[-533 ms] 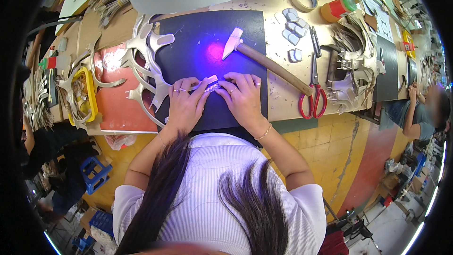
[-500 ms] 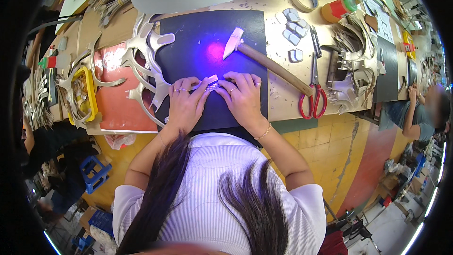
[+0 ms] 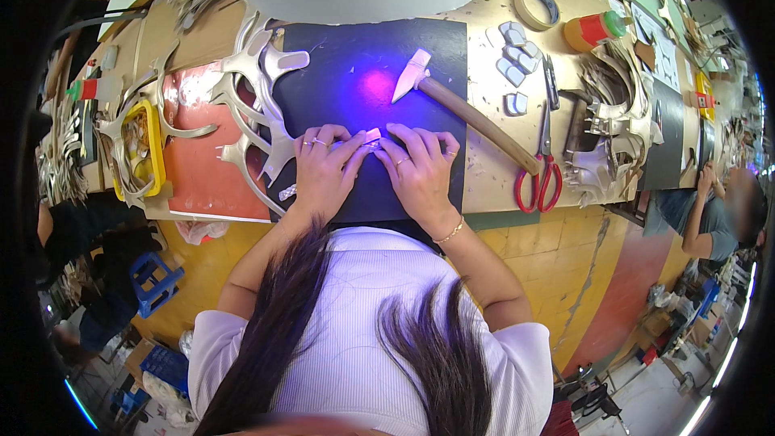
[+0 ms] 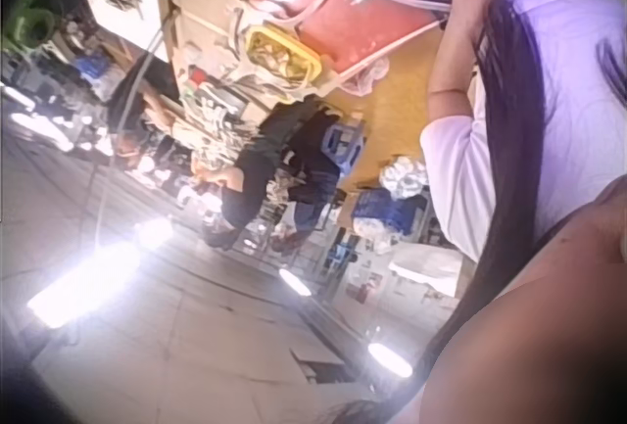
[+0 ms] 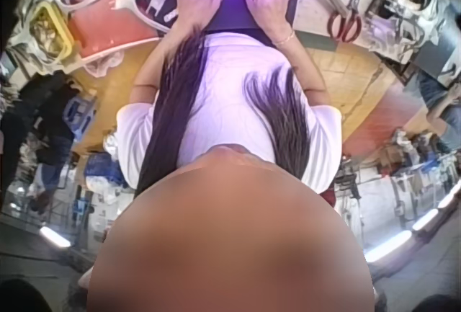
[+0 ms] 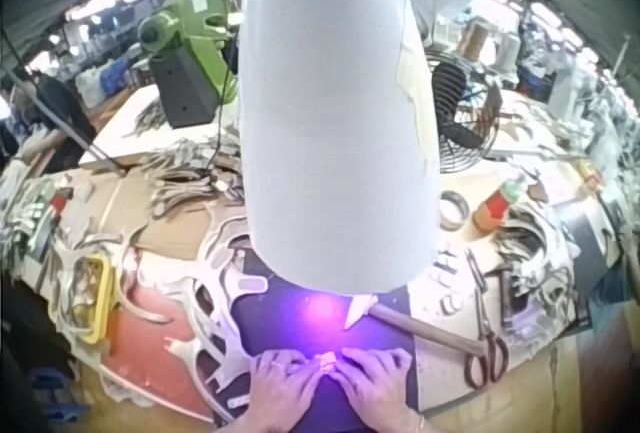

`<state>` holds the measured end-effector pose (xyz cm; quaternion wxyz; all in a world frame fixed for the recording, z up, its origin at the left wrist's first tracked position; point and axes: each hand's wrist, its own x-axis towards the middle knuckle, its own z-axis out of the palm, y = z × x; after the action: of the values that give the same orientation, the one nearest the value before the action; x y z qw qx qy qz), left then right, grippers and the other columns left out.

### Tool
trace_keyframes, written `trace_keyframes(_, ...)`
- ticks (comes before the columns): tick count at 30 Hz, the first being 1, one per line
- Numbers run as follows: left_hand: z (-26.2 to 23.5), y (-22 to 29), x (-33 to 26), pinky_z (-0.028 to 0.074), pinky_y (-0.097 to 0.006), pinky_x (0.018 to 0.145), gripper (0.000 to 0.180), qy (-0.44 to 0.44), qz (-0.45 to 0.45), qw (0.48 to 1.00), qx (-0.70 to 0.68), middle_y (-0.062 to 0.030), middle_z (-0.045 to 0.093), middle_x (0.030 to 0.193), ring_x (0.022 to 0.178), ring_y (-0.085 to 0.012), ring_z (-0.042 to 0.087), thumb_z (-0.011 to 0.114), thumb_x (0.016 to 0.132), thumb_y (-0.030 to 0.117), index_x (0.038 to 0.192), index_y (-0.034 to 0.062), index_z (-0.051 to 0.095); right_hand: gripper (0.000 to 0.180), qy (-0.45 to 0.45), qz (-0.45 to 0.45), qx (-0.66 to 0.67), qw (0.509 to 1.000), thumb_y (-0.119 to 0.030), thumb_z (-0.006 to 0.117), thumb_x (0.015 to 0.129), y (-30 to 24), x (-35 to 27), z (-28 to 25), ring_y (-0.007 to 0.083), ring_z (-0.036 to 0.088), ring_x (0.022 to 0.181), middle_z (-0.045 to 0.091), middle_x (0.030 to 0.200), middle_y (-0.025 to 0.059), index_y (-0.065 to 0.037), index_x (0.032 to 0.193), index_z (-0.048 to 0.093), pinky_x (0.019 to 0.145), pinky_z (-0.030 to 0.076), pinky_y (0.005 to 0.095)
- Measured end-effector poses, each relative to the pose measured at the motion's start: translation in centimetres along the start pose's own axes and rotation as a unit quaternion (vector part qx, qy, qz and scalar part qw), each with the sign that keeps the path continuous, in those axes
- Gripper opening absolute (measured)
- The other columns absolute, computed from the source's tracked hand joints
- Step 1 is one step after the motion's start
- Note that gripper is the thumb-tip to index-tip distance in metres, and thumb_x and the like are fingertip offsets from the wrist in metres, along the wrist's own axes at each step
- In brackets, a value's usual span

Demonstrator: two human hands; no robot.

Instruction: The person assembles a decorative metal piece by wrapping a braided cord around its arms, applying glue from a bottle, and using a hammer to secure the cord. The person handles the cord, glue, and hammer repeatedly while working at a cluttered table.

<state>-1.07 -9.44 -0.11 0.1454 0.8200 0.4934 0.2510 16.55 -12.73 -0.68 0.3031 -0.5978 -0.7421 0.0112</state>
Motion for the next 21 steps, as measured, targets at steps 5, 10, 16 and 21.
trace_keyframes(5, -0.03, 0.12, 0.10, 0.039, -0.040, 0.085, 0.028, -0.008, -0.012, 1.000, -0.006, -0.0016, 0.058, 0.096, 0.094, -0.0234, 0.053, 0.073, 0.083, 0.019, 0.111, 0.0179, 0.074, 0.024, 0.010, 0.015, -0.001, 1.000, -0.022, 0.081, 0.076, 0.13, -0.03, 0.13, 0.0197, 0.058, 0.103, 0.063, 0.115, 0.0008, -0.013, 0.097, 0.074, 0.093, 0.034, 0.0418)
trace_keyframes(10, -0.07, 0.09, 0.22, 0.037, -0.040, 0.081, 0.027, -0.010, -0.010, 1.000, 0.004, -0.0002, 0.058, 0.094, 0.090, -0.0223, 0.053, 0.074, 0.085, 0.022, 0.112, 0.0225, 0.075, 0.022, 0.003, 0.040, 0.009, 0.999, -0.023, 0.082, 0.075, 0.18, -0.05, 0.22, 0.0212, 0.057, 0.103, 0.061, 0.115, 0.0018, -0.015, 0.095, 0.074, 0.092, 0.033, 0.0413)
trace_keyframes(16, -0.08, 0.07, 0.32, 0.037, -0.040, 0.081, 0.028, -0.020, -0.013, 1.000, -0.008, -0.0001, 0.058, 0.095, 0.091, -0.0223, 0.053, 0.073, 0.084, 0.020, 0.112, 0.0235, 0.075, 0.021, -0.001, 0.034, 0.016, 0.999, -0.023, 0.081, 0.076, 0.20, 0.07, 0.11, 0.0214, 0.057, 0.103, 0.061, 0.114, 0.0018, -0.016, 0.094, 0.074, 0.092, 0.033, 0.0410)
trace_keyframes(21, -0.05, 0.07, 0.32, 0.037, -0.039, 0.081, 0.030, -0.024, -0.014, 1.000, -0.004, 0.0001, 0.058, 0.095, 0.091, -0.0223, 0.053, 0.073, 0.084, 0.020, 0.113, 0.0243, 0.075, 0.021, -0.002, 0.032, 0.020, 0.999, -0.022, 0.081, 0.076, 0.19, 0.17, 0.08, 0.0213, 0.057, 0.103, 0.061, 0.116, 0.0017, -0.016, 0.094, 0.075, 0.091, 0.033, 0.0416)
